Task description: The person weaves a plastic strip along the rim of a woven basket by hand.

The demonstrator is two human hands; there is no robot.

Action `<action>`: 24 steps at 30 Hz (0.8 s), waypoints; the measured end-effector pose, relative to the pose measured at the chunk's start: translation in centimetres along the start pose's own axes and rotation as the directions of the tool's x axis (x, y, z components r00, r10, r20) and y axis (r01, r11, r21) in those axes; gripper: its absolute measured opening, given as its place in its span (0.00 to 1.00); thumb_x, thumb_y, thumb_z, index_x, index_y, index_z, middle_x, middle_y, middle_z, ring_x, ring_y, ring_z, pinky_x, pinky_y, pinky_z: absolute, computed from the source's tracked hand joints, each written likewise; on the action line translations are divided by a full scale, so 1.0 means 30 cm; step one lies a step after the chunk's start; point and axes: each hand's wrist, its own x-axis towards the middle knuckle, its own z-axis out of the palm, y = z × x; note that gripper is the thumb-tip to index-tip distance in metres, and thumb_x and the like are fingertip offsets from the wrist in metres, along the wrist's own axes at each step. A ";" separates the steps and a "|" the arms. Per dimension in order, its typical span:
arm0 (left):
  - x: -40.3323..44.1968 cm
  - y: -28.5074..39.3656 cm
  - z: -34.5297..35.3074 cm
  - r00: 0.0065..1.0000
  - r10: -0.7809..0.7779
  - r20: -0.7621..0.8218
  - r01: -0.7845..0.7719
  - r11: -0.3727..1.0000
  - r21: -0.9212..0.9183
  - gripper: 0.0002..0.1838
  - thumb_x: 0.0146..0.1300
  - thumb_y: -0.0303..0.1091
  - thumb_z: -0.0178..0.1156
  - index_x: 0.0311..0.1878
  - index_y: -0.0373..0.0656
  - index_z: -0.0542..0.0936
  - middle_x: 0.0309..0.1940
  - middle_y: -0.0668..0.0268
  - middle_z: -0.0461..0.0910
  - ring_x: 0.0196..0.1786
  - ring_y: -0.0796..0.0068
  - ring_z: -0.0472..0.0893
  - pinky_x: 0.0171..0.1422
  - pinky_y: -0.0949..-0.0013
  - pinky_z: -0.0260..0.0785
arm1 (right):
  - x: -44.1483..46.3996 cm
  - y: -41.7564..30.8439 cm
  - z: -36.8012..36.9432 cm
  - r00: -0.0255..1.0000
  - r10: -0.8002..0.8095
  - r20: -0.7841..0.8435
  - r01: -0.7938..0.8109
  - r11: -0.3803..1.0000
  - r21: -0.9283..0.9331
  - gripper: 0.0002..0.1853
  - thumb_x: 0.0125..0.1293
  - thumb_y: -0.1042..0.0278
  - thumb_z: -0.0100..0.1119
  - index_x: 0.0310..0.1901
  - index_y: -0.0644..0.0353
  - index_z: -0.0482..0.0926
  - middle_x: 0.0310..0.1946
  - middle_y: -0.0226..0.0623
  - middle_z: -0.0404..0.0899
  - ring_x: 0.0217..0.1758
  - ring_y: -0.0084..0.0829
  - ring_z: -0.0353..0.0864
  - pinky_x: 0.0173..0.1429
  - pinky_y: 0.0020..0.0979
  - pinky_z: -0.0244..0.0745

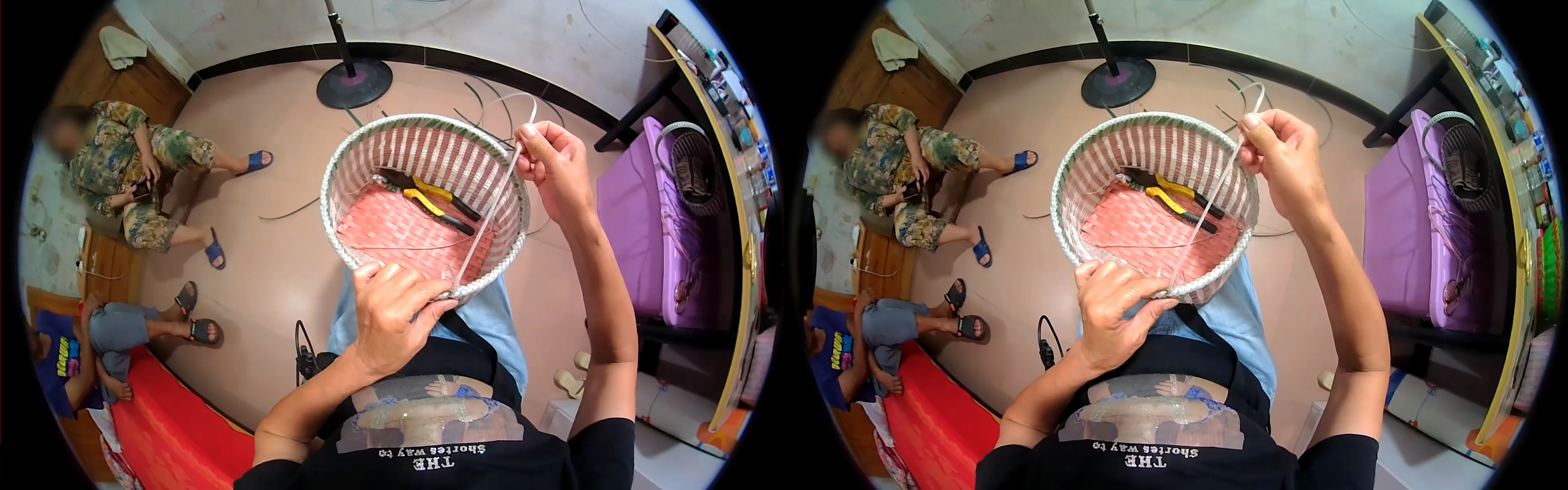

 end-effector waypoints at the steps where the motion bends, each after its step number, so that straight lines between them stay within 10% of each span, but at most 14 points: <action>1: 0.004 0.016 0.003 1.000 -0.009 -0.003 0.009 1.000 0.000 0.13 0.46 0.34 0.74 0.36 0.45 0.84 0.24 0.71 0.78 0.30 0.70 0.74 0.48 0.65 0.55 | -0.003 0.003 -0.014 1.000 0.001 -0.012 -0.001 1.000 -0.008 0.10 0.70 0.66 0.59 0.35 0.66 0.75 0.26 0.30 0.75 0.26 0.16 0.71 0.29 0.18 0.64; 11: -0.004 0.060 -0.004 0.997 0.021 0.076 -0.021 1.000 0.003 0.16 0.47 0.32 0.73 0.42 0.45 0.84 0.25 0.70 0.79 0.29 0.69 0.74 0.47 0.64 0.59 | -0.014 -0.049 0.015 0.995 0.064 -0.081 -0.090 0.927 -0.364 0.10 0.68 0.68 0.59 0.35 0.68 0.78 0.22 0.31 0.78 0.21 0.16 0.73 0.22 0.18 0.64; 24: -0.017 0.030 -0.010 0.985 0.097 0.145 -0.100 0.995 0.015 0.23 0.50 0.31 0.70 0.53 0.48 0.82 0.24 0.71 0.74 0.29 0.71 0.73 0.41 0.66 0.61 | 0.122 0.037 0.258 0.927 0.243 0.285 0.007 0.750 -0.662 0.10 0.68 0.71 0.57 0.34 0.71 0.80 0.18 0.35 0.79 0.18 0.19 0.76 0.21 0.23 0.71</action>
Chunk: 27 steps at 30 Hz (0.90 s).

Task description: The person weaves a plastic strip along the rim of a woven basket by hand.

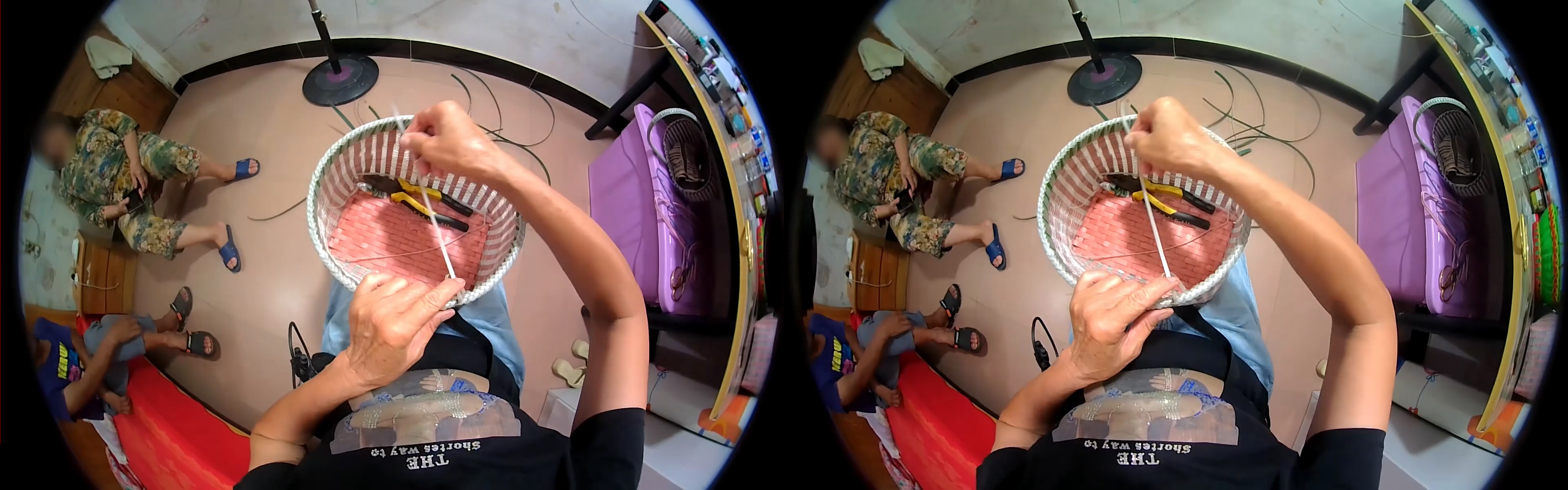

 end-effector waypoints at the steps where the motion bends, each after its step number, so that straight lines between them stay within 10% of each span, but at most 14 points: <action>1: 0.000 -0.001 0.001 1.000 0.008 -0.007 -0.008 1.000 -0.003 0.23 0.49 0.31 0.71 0.52 0.47 0.83 0.25 0.71 0.76 0.28 0.71 0.74 0.41 0.66 0.60 | 0.017 0.008 0.023 0.999 -0.005 0.046 0.006 1.000 -0.012 0.10 0.68 0.71 0.57 0.33 0.71 0.80 0.18 0.36 0.80 0.18 0.20 0.77 0.21 0.23 0.72; 8: -0.001 -0.008 0.006 1.000 0.007 -0.022 -0.008 1.000 -0.016 0.18 0.47 0.29 0.72 0.45 0.47 0.85 0.26 0.71 0.79 0.28 0.70 0.74 0.41 0.66 0.59 | 0.063 0.021 0.135 0.975 -0.130 0.179 0.135 0.991 -0.014 0.09 0.65 0.76 0.58 0.29 0.72 0.78 0.17 0.39 0.79 0.19 0.25 0.81 0.22 0.27 0.74; 27: 0.034 -0.011 -0.028 0.992 -0.102 0.069 0.107 0.990 -0.088 0.15 0.50 0.29 0.70 0.43 0.45 0.84 0.32 0.69 0.82 0.34 0.68 0.77 0.49 0.65 0.58 | 0.075 -0.015 0.211 0.942 0.059 0.331 -0.171 0.931 0.321 0.08 0.68 0.71 0.59 0.31 0.65 0.79 0.25 0.35 0.82 0.26 0.21 0.81 0.28 0.21 0.75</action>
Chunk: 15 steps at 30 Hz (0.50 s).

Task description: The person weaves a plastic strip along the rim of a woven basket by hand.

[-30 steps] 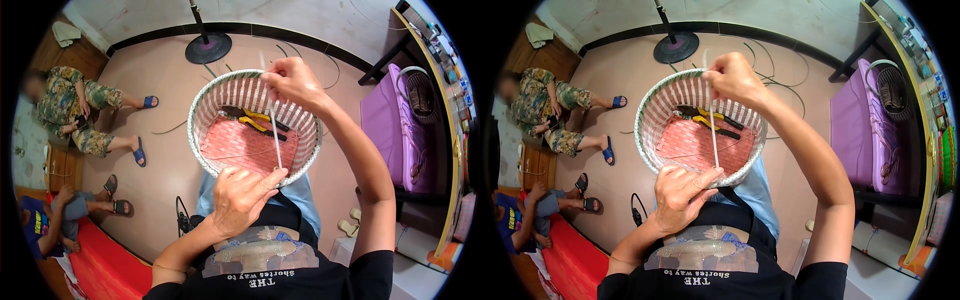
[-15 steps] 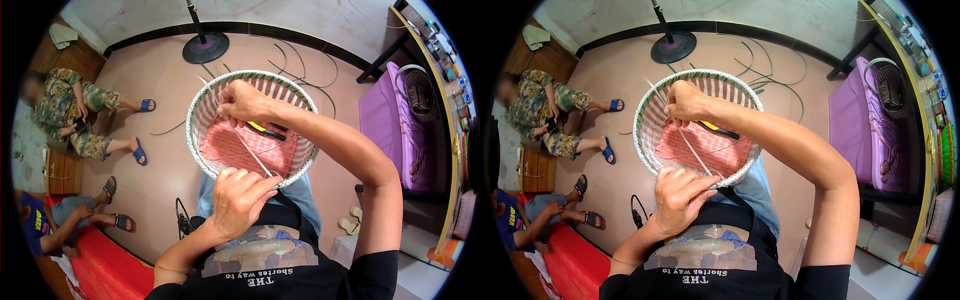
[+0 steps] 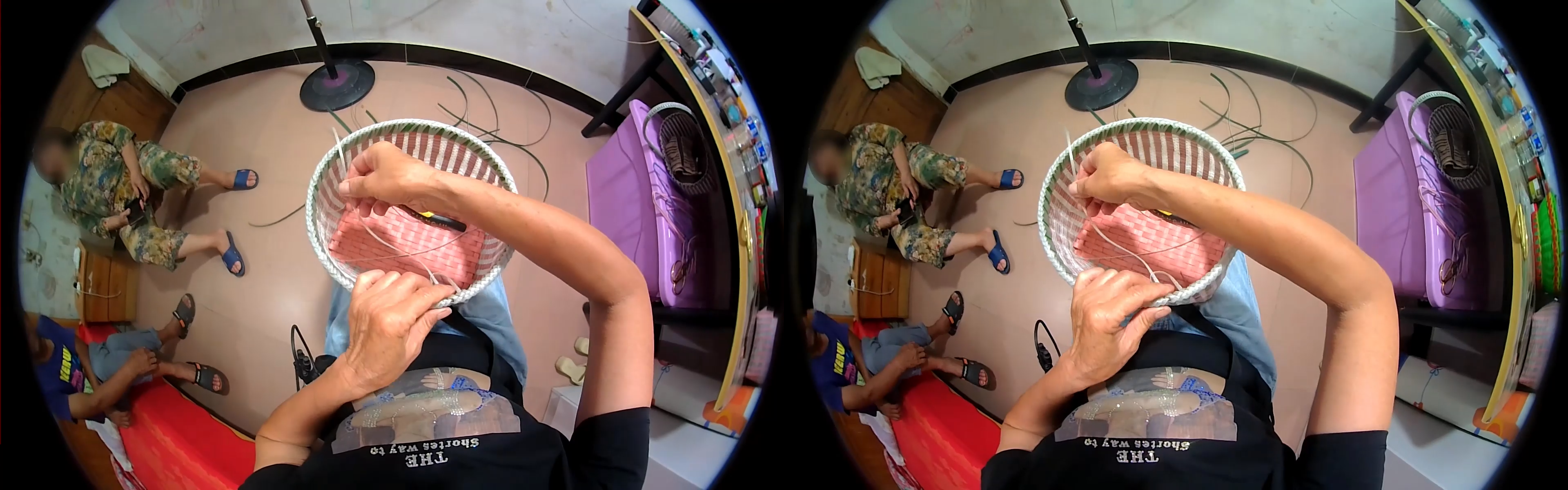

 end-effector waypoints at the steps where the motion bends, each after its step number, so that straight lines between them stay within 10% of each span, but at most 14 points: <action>1: 0.005 0.005 -0.010 1.000 0.002 0.021 -0.002 1.000 -0.001 0.16 0.52 0.28 0.70 0.47 0.44 0.83 0.33 0.68 0.82 0.35 0.68 0.78 0.50 0.64 0.60 | -0.014 -0.009 -0.007 1.000 -0.014 0.013 0.013 0.999 0.033 0.09 0.68 0.70 0.60 0.31 0.64 0.79 0.25 0.33 0.81 0.25 0.20 0.79 0.27 0.20 0.72; 8: 0.021 -0.030 -0.064 0.983 -0.154 -0.104 0.127 0.965 -0.230 0.26 0.61 0.20 0.63 0.64 0.38 0.73 0.46 0.55 0.81 0.48 0.64 0.81 0.53 0.63 0.73 | -0.088 -0.036 -0.061 0.989 -0.103 0.102 0.044 0.886 0.462 0.11 0.67 0.64 0.64 0.29 0.59 0.78 0.22 0.27 0.76 0.20 0.15 0.67 0.23 0.19 0.60; 12: 0.158 -0.069 -0.146 0.865 0.202 -0.459 -0.035 0.937 0.346 0.25 0.55 0.19 0.65 0.59 0.38 0.76 0.45 0.56 0.81 0.50 0.61 0.80 0.54 0.61 0.72 | -0.167 -0.073 -0.078 0.974 -0.066 0.215 -0.053 0.861 0.505 0.12 0.66 0.64 0.66 0.27 0.59 0.76 0.20 0.26 0.74 0.18 0.14 0.64 0.20 0.18 0.56; 15: 0.211 -0.137 -0.199 0.887 0.302 -0.349 -0.147 0.902 0.406 0.22 0.53 0.19 0.66 0.53 0.37 0.79 0.44 0.56 0.81 0.49 0.60 0.80 0.56 0.60 0.71 | -0.211 -0.081 -0.108 0.936 -0.167 0.309 -0.044 0.818 0.574 0.11 0.67 0.65 0.64 0.30 0.59 0.75 0.21 0.26 0.72 0.18 0.14 0.62 0.20 0.18 0.53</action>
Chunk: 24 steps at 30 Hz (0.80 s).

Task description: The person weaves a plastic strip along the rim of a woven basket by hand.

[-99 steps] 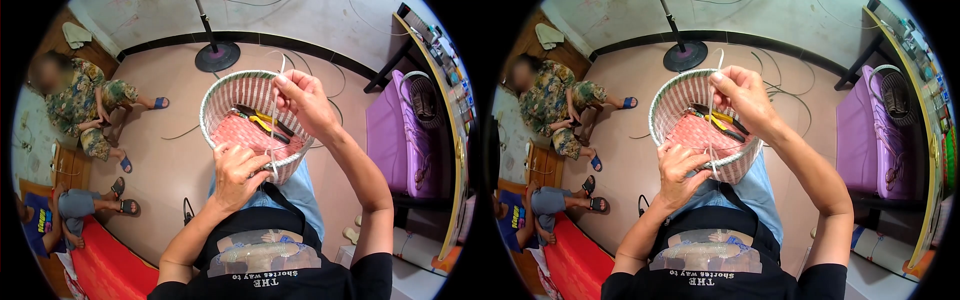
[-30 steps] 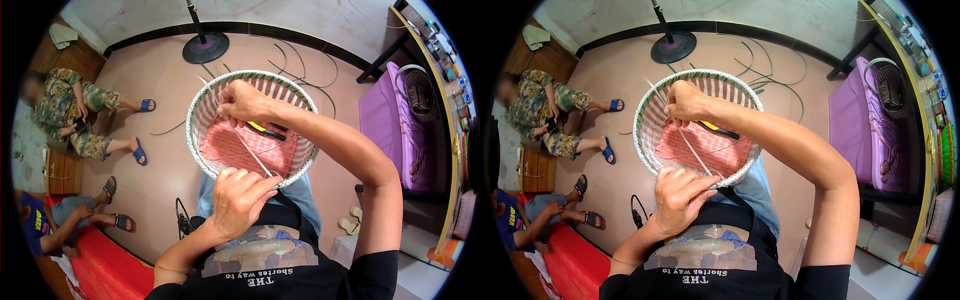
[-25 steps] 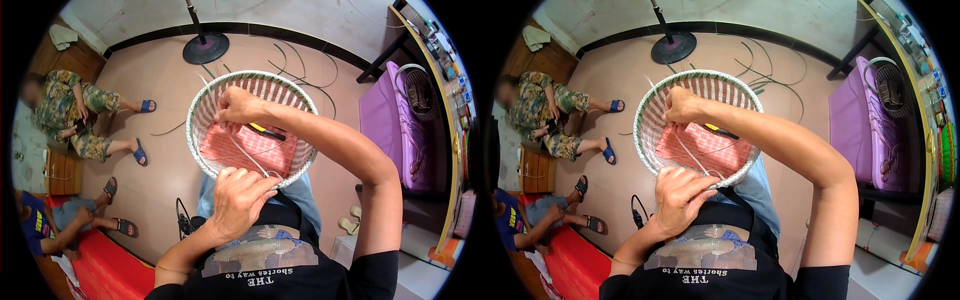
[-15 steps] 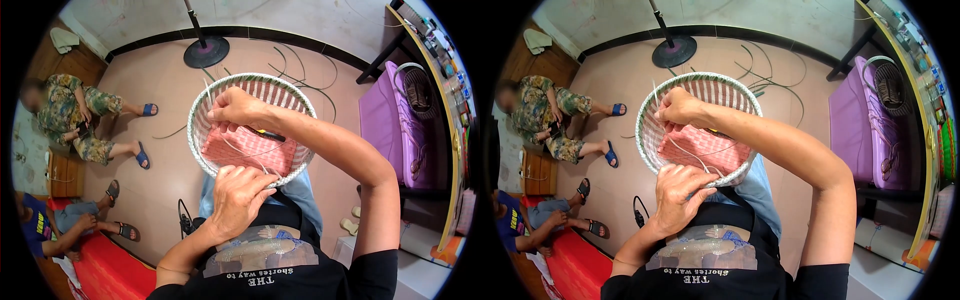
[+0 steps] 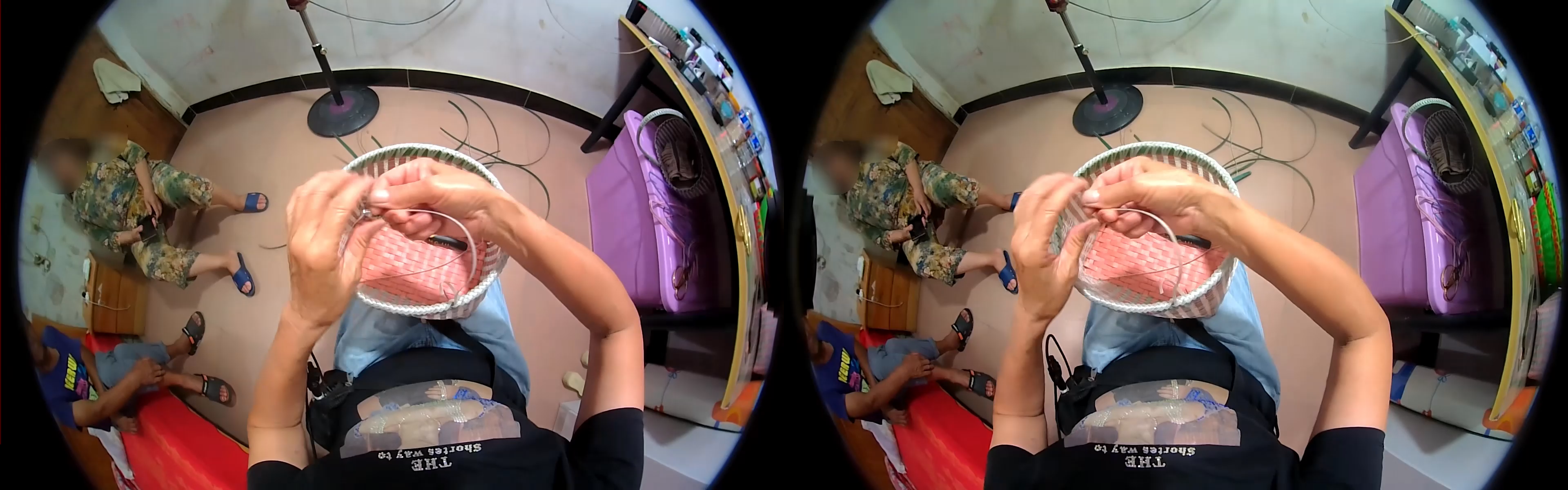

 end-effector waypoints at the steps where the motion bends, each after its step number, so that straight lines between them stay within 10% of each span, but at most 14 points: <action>1: 0.010 -0.021 -0.001 0.997 0.044 0.067 -0.039 0.997 -0.064 0.21 0.52 0.19 0.67 0.51 0.37 0.80 0.44 0.56 0.81 0.49 0.59 0.80 0.56 0.59 0.71 | -0.008 -0.006 -0.018 1.000 -0.025 0.017 0.025 1.000 -0.004 0.09 0.68 0.66 0.62 0.33 0.60 0.75 0.21 0.27 0.71 0.17 0.15 0.61 0.20 0.18 0.52; 6: 0.015 -0.111 0.011 0.992 -0.128 0.000 0.124 0.962 -0.243 0.11 0.53 0.18 0.65 0.40 0.37 0.82 0.32 0.58 0.82 0.37 0.57 0.81 0.47 0.62 0.73 | -0.149 -0.038 -0.055 0.973 -0.207 0.100 0.209 0.978 -0.012 0.07 0.67 0.69 0.61 0.36 0.63 0.76 0.19 0.28 0.69 0.18 0.17 0.63 0.20 0.21 0.54; 11: 0.023 -0.244 -0.057 0.940 -0.321 -0.112 0.271 0.906 -0.324 0.05 0.66 0.22 0.61 0.42 0.33 0.83 0.29 0.67 0.79 0.28 0.83 0.75 0.31 0.79 0.68 | -0.264 -0.028 -0.196 0.734 -0.648 0.201 0.624 0.762 0.173 0.05 0.69 0.69 0.58 0.39 0.61 0.75 0.25 0.29 0.69 0.20 0.18 0.64 0.19 0.20 0.59; 15: 0.066 -0.203 -0.053 0.922 -0.379 -0.083 0.326 0.873 -0.362 0.04 0.65 0.24 0.61 0.39 0.34 0.84 0.26 0.64 0.80 0.25 0.78 0.76 0.30 0.74 0.69 | -0.223 -0.043 -0.203 0.847 -0.528 0.068 0.401 0.717 0.571 0.13 0.72 0.67 0.55 0.54 0.60 0.72 0.36 0.31 0.72 0.22 0.13 0.63 0.19 0.12 0.62; 18: 0.135 -0.094 0.012 0.974 -0.222 -0.037 0.191 0.902 -0.387 0.04 0.63 0.24 0.62 0.38 0.34 0.83 0.28 0.59 0.81 0.27 0.68 0.79 0.33 0.68 0.70 | -0.114 -0.055 -0.046 0.872 -0.446 -0.201 0.440 0.895 -0.076 0.26 0.71 0.68 0.58 0.67 0.59 0.64 0.41 0.36 0.79 0.26 0.14 0.72 0.23 0.14 0.67; 24: 0.187 -0.047 0.043 0.994 -0.107 0.020 0.108 0.943 -0.315 0.05 0.64 0.27 0.60 0.37 0.36 0.81 0.30 0.55 0.80 0.33 0.55 0.80 0.37 0.61 0.71 | -0.037 -0.063 0.044 0.537 -0.807 -0.247 0.594 0.569 -0.569 0.11 0.73 0.68 0.56 0.42 0.67 0.82 0.27 0.33 0.81 0.23 0.17 0.77 0.26 0.18 0.71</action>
